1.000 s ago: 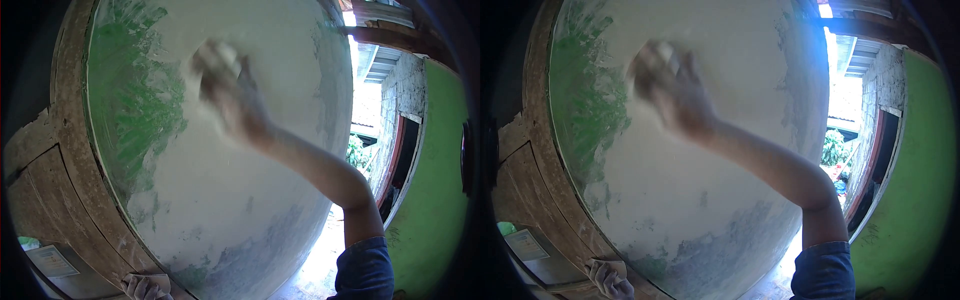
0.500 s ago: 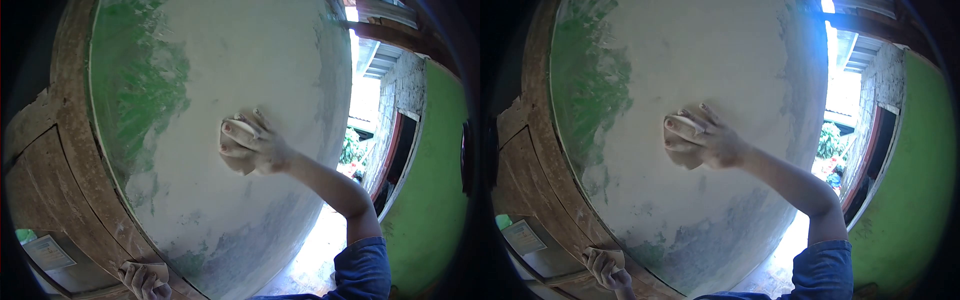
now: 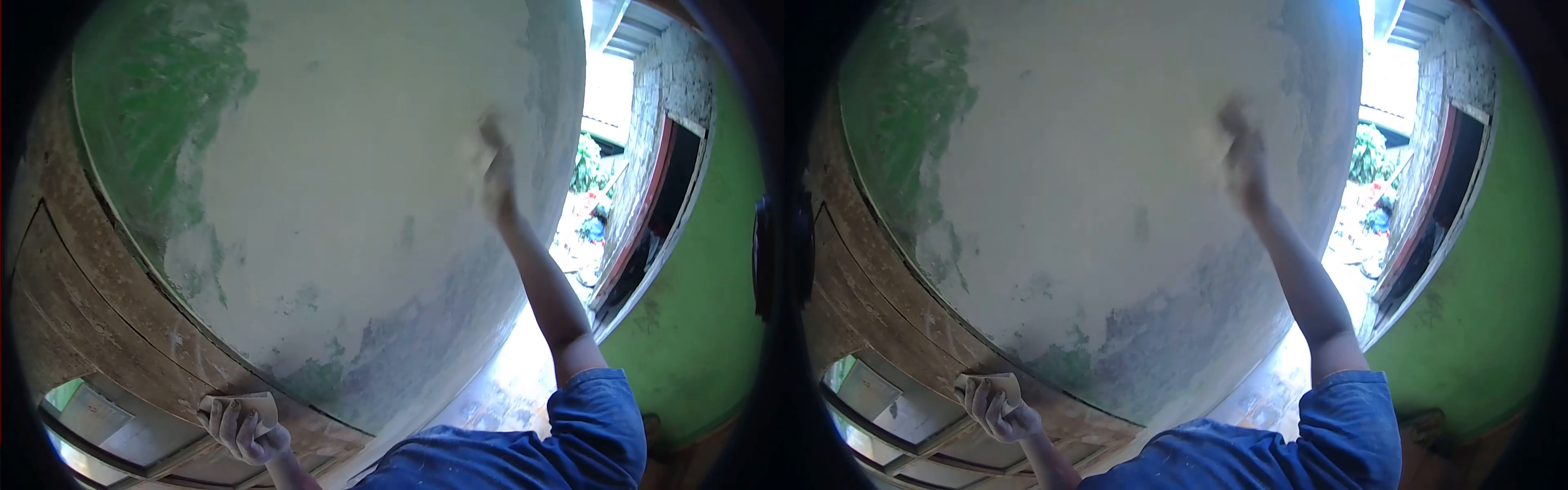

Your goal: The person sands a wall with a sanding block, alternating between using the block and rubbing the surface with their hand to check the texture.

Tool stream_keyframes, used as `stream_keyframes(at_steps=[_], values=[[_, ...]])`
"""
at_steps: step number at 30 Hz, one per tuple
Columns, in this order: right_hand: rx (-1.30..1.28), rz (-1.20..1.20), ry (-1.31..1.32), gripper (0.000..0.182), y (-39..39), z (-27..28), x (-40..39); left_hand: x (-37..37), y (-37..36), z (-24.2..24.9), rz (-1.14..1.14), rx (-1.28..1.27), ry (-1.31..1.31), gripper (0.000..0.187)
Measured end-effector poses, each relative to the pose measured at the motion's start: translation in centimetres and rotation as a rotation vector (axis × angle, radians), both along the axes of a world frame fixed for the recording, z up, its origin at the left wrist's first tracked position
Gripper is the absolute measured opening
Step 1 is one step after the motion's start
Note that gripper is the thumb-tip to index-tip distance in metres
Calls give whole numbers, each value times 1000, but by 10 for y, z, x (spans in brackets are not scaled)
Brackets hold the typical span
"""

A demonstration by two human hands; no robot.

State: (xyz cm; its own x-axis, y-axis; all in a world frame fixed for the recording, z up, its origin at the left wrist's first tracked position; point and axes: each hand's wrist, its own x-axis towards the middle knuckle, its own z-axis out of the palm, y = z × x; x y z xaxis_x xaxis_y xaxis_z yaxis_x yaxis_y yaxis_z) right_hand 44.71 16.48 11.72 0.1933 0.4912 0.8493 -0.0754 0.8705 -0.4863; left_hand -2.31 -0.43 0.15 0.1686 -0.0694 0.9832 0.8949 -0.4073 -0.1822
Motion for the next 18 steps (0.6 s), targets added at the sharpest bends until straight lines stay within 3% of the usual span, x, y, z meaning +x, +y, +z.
stream_keyframes(at_steps=[1, 2, 4, 5, 7, 8, 10, 11, 12, 17, 18], values=[[-57, 108, 351, 41, 38, -33, 84, 2, 0, 1, -33, 12, -19, 18], [-70, 103, 368, 41, 32, -47, 70, 4, 0, 2, -68, 23, -39, 20], [-283, -596, 114, 46, 14, -74, 7, 4, 0, 3, -76, 37, -16, 20], [-284, -600, 124, 46, 8, -98, -24, 4, 1, 2, -51, 48, -19, 20], [-147, -1164, -990, 50, -2, -147, -70, 6, 4, 3, -32, 54, -15, 20], [-161, -1162, -986, 50, -13, -141, -69, 6, 4, 2, -34, 59, -17, 20], [573, -943, -941, 46, -34, -128, -57, 4, 3, 2, -35, 57, -8, 19], [-20, -394, -584, 47, 6, -170, -29, 5, 4, 2, -22, 63, -8, 21], [-28, -390, -577, 47, 7, -166, -34, 5, 4, 2, -10, 70, -9, 22], [48, -941, -56, 51, -31, -104, -87, 11, 2, 5, -47, 63, -9, 21], [37, -954, -50, 51, -41, -108, -90, 12, 2, 6, -27, 67, -7, 20]])
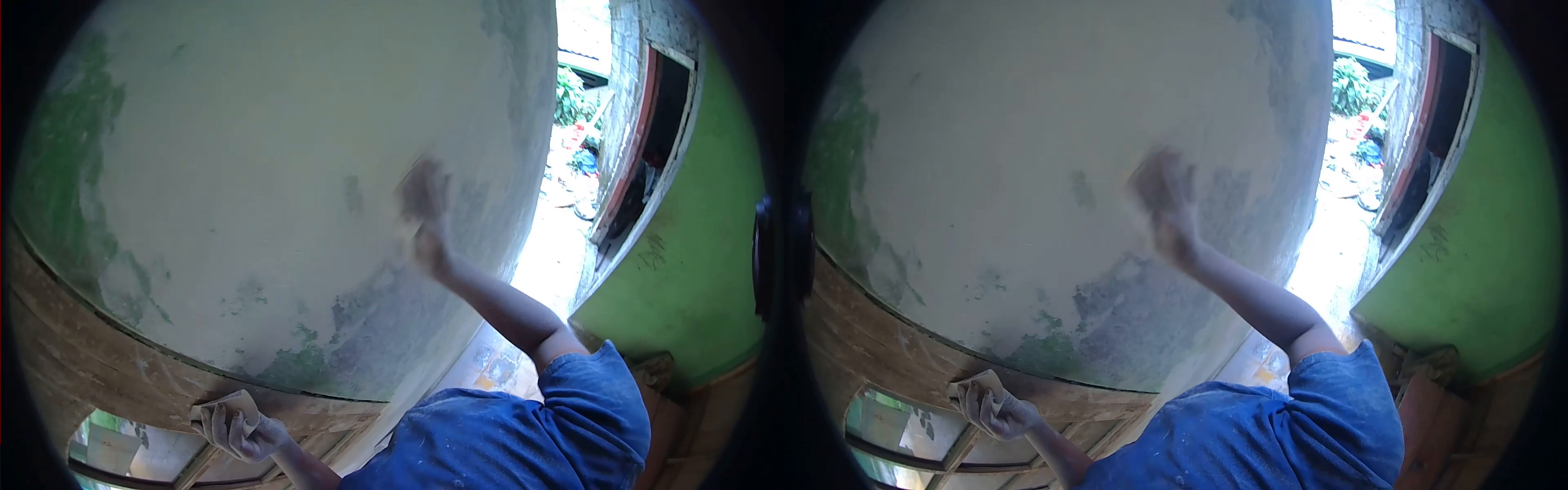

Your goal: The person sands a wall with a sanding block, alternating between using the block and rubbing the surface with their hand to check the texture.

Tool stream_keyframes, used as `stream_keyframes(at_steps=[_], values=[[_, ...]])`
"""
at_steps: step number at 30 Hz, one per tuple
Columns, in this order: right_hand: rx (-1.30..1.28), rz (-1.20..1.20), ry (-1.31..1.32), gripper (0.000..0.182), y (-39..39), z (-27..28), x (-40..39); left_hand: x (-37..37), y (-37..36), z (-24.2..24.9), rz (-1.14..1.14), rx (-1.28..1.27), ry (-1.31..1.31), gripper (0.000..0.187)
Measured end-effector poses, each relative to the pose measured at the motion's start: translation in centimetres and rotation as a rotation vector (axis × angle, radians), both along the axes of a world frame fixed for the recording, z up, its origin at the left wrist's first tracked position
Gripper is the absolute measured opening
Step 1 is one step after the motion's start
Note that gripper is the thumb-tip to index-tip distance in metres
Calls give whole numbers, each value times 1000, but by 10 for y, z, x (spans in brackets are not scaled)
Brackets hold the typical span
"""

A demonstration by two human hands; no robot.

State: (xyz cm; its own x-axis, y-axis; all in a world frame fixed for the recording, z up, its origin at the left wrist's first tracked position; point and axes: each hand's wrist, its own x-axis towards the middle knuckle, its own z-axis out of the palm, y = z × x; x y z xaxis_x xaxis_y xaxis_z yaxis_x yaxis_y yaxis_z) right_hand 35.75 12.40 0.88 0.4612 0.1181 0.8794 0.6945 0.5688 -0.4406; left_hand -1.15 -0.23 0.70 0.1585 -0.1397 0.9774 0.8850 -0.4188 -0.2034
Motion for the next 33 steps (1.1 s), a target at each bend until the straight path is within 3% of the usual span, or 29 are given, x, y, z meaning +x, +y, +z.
stream_keyframes(at_steps=[2, 5, 6, 8, 9, 11, 12, 14, 15, 17, 18, 20, 23, 24, 26, 27, 29, 31, 33], values=[[31, 66, -743, 43, -25, -17, -11, -2, 3, -2, -20, 7, 5, 20], [-32, -131, -734, 38, 1, 5, 35, -4, 3, -3, -23, 20, -3, 20], [-122, 185, -233, 35, 7, 17, 30, -4, 3, -3, -23, 25, -4, 20], [28, 254, 113, 36, 19, 39, 31, -3, 4, -4, -29, 24, -9, 21], [24, 249, 115, 36, 14, 39, 18, -3, 5, -4, -28, 35, -16, 21], [1, -47, -225, 37, -6, 33, -17, -6, 5, -7, -21, 24, -14, 20], [6, -42, -226, 37, -12, 27, -23, -8, 5, -8, -10, 14, -12, 18], [122, 8, -836, 38, -21, 22, -25, -6, 5, -5, -16, 31, -9, 20], [173, -3, -846, 38, -13, 33, -15, -5, 5, -4, -29, 44, -6, 22], [138, 3, -465, 37, 10, 52, 16, -7, 6, -5, -28, 48, -12, 22], [144, 10, -470, 37, 18, 65, 23, -7, 6, -5, -40, 43, -9, 22], [56, 303, 265, 35, 21, 92, 29, -6, 3, -4, -17, 29, -9, 22], [139, 88, -302, 39, -2, 70, -15, -4, 3, -3, 0, 26, -12, 22], [141, 93, -302, 39, -12, 56, -24, -4, 2, -4, -3, 26, -18, 22], [77, 120, -852, 43, -27, 25, -30, -4, 3, -4, -5, 30, -12, 22], [92, -56, -946, 44, -14, 26, -11, -5, 4, -3, -8, 42, -12, 22], [82, 526, -266, 41, 4, 43, 18, -6, 5, -4, 2, 39, -16, 22], [-94, 309, 155, 39, -3, 74, 29, -6, 1, -5, 10, 16, -15, 22], [-20, 211, 6, 39, 0, 63, 6, -2, 3, -1, 25, 33, -20, 20]])
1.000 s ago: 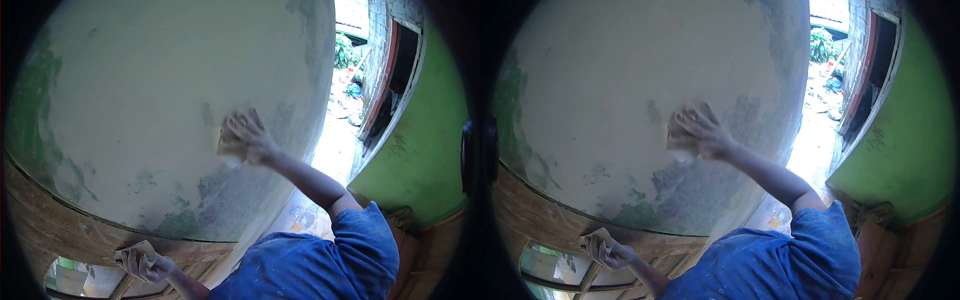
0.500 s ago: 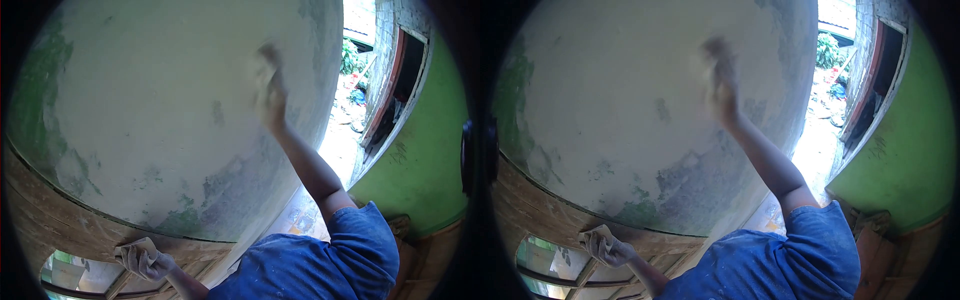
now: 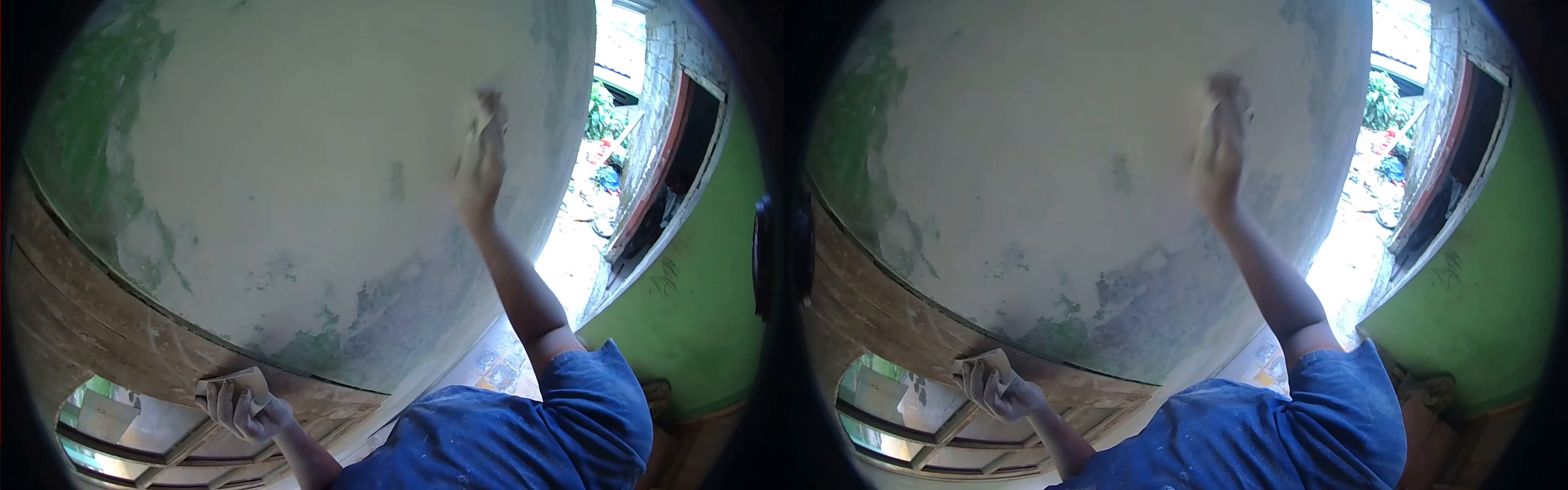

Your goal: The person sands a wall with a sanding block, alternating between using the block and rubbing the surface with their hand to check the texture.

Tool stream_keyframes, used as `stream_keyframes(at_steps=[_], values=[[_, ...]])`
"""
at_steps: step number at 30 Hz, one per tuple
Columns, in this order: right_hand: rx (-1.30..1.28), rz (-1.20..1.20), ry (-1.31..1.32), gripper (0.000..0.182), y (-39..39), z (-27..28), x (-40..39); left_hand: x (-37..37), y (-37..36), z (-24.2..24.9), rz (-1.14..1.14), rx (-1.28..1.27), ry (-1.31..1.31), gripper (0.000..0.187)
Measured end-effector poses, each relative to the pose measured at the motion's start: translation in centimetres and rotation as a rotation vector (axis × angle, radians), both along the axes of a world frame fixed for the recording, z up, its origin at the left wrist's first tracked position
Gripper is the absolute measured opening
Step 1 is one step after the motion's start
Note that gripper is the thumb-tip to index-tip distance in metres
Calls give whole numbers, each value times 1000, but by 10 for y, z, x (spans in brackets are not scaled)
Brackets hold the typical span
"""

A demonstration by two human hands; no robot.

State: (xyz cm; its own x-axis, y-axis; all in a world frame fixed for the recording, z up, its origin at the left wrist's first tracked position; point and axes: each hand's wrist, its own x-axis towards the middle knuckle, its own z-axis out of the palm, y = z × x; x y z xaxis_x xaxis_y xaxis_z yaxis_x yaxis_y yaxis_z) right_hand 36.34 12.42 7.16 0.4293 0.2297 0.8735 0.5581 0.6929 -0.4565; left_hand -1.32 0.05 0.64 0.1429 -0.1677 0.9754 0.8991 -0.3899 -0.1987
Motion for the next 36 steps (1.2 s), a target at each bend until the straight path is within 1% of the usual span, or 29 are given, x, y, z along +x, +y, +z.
stream_keyframes(at_steps=[1, 2, 4, 5, 7, 8, 11, 12, 13, 15, 17, 18, 20, 21, 22, 23, 24, 25, 27, 28, 29, 31, 32, 34, 35, 36], values=[[97, -108, -137, 39, -1, -8, -16, -1, 0, 0, 14, 5, -1, 20], [88, -50, -295, 40, -12, -21, -34, -2, 0, -2, 6, -8, -8, 20], [17, -83, -489, 42, -29, -53, -76, -1, 0, -2, -20, -22, -20, 19], [18, -81, -485, 42, -31, -56, -78, -2, -1, -3, -17, -22, -16, 19], [119, -84, -654, 44, -34, -53, -79, -3, 0, -3, -11, -22, -1, 19], [121, -82, -650, 44, -36, -42, -79, -2, -1, -2, -8, -20, 2, 19], [-80, -213, -491, 54, -30, 11, -70, -1, -2, 0, 8, -31, -1, 20], [-76, -190, -439, 59, -28, 20, -74, -1, -2, 0, 14, -33, 4, 19], [-72, -189, -442, 59, -28, 20, -84, -1, -2, 0, 20, -31, 7, 19], [120, -74, -694, 60, -39, 5, -109, 0, -3, -1, 13, -41, -11, 19], [49, 40, -1095, 65, -57, -34, -113, -2, -1, -1, -7, -19, -34, 19], [74, 8, -1109, 65, -43, -32, -103, -4, -2, -2, -8, -33, -22, 19], [-6, -18, -892, 63, -30, -19, -81, -2, -4, -1, 1, -69, -13, 19], [84, -48, -694, 56, -15, 3, -61, -1, -4, -1, -10, -51, -29, 19], [160, -195, -677, 47, -12, 41, -34, -2, -3, -1, 10, -51, -25, 13], [106, -127, -408, 40, -1, 66, -15, -3, -3, -2, 32, -54, -21, 10], [94, 198, -95, 36, 8, 89, -5, -3, -2, -3, 42, -56, -23, 12], [80, -154, -94, 34, -11, 116, -11, -5, -3, -5, 38, -49, -34, 12], [113, -158, -242, 36, 5, 116, -14, -6, -4, -7, 46, -83, -23, 14], [104, -145, -413, 39, 4, 110, -25, -6, -6, -5, 17, -103, 1, 19], [92, -134, -583, 42, -4, 96, -40, -6, -6, -4, 11, -92, -3, 19], [196, -78, -884, 48, -29, 75, -67, -5, -6, -3, -10, -95, 11, 20], [242, -116, -874, 49, -26, 77, -65, -5, -6, -6, 10, -110, -18, 22], [244, -166, -758, 45, -12, 109, -34, -6, -7, -5, 2, -107, -14, 22], [117, 122, -468, 38, 10, 118, -11, -7, -8, -5, -1, -113, -7, 23], [238, -105, -375, 33, 19, 139, 8, -8, -7, -6, 3, -107, -3, 23]])
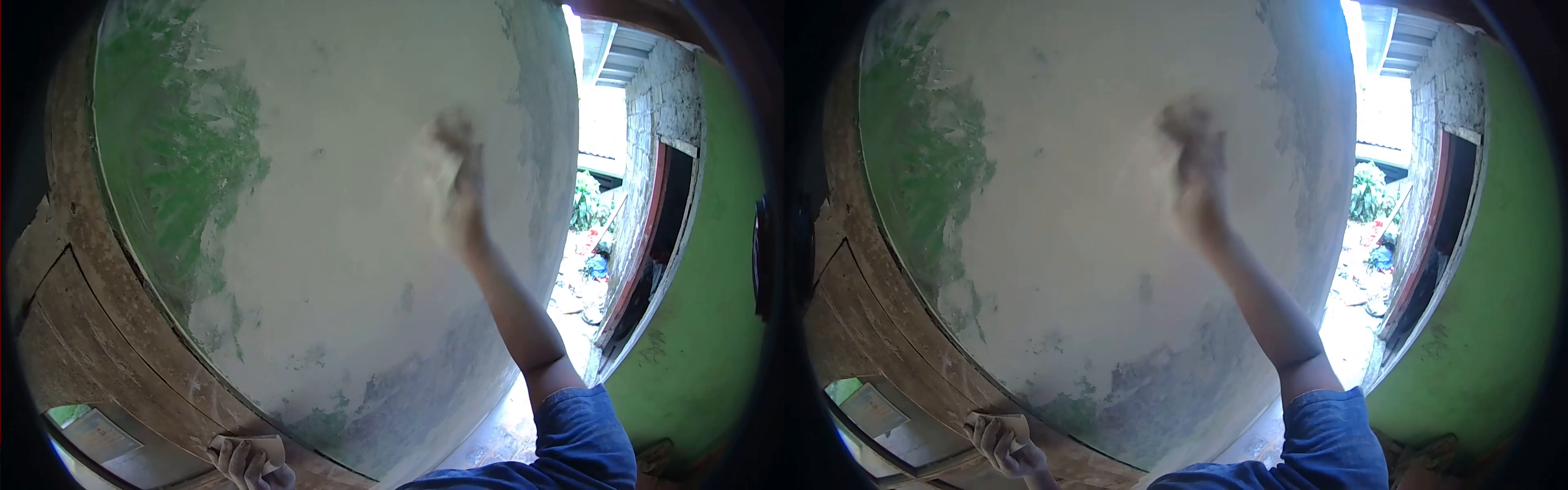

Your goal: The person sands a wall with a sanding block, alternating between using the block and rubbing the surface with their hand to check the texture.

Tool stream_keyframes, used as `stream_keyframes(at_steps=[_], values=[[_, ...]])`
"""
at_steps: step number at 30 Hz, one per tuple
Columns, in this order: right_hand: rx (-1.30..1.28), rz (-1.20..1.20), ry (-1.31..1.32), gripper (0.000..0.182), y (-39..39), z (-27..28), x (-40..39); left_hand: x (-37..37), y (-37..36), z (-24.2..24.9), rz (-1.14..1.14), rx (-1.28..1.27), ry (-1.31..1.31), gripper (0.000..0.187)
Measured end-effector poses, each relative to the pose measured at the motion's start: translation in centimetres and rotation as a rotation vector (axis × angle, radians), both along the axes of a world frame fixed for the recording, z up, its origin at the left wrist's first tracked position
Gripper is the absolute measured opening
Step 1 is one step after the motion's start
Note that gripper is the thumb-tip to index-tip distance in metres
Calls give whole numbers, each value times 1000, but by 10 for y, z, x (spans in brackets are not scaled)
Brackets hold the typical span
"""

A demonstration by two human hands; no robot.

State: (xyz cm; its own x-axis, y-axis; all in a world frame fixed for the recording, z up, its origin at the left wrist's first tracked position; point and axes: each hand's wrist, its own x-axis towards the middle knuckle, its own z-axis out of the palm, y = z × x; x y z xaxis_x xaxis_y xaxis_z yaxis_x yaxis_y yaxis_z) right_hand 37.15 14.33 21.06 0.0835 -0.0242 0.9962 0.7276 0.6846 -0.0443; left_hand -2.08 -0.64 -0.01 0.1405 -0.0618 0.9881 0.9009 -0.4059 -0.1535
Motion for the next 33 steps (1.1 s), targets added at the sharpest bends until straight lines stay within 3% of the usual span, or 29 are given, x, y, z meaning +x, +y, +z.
stream_keyframes(at_steps=[1, 4, 7, 9, 11, 12, 14, 17, 19, 21, 24, 26, 28, 30, 33], values=[[-105, 186, 184, 34, -13, 22, 3, 1, 0, 0, -4, 7, -12, 23], [-83, 156, 237, 34, -12, 34, -2, 0, 1, 2, -36, 28, -6, 24], [45, -143, -239, 35, -31, -8, -51, -3, 1, -2, -7, 12, 12, 24], [-53, -159, -385, 37, -51, -14, -61, -6, 1, -4, -21, -4, 13, 25], [57, -119, -289, 35, -24, 11, -27, -3, 0, -2, -16, 4, 13, 25], [-131, 338, 11, 33, -12, 32, -16, -3, -1, -1, -11, 7, 14, 25], [-1, 174, 160, 33, 10, 72, 20, -3, -2, -3, 5, -3, 10, 25], [106, 70, 154, 34, 14, 114, 24, -1, -3, 6, -27, 13, -9, 23], [69, 24, 59, 37, 4, 98, -10, 0, -2, 10, -81, 35, -25, 23], [109, -276, -229, 39, -22, 62, -46, 0, -2, 10, -56, 46, -17, 26], [169, -299, -393, 41, -25, 71, -33, 4, -4, 15, -66, 49, -32, 28], [204, -54, -183, 41, 1, 110, -1, 1, -3, 16, -55, 56, -13, 28], [-39, 240, 137, 43, 8, 154, 31, 2, -1, 13, -47, 65, -8, 29], [61, -15, 180, 41, 25, 195, 69, 5, -1, 8, -42, 44, -76, 32], [91, -30, 183, 39, 38, 229, 72, 4, 1, 1, -29, 25, -75, 28]])
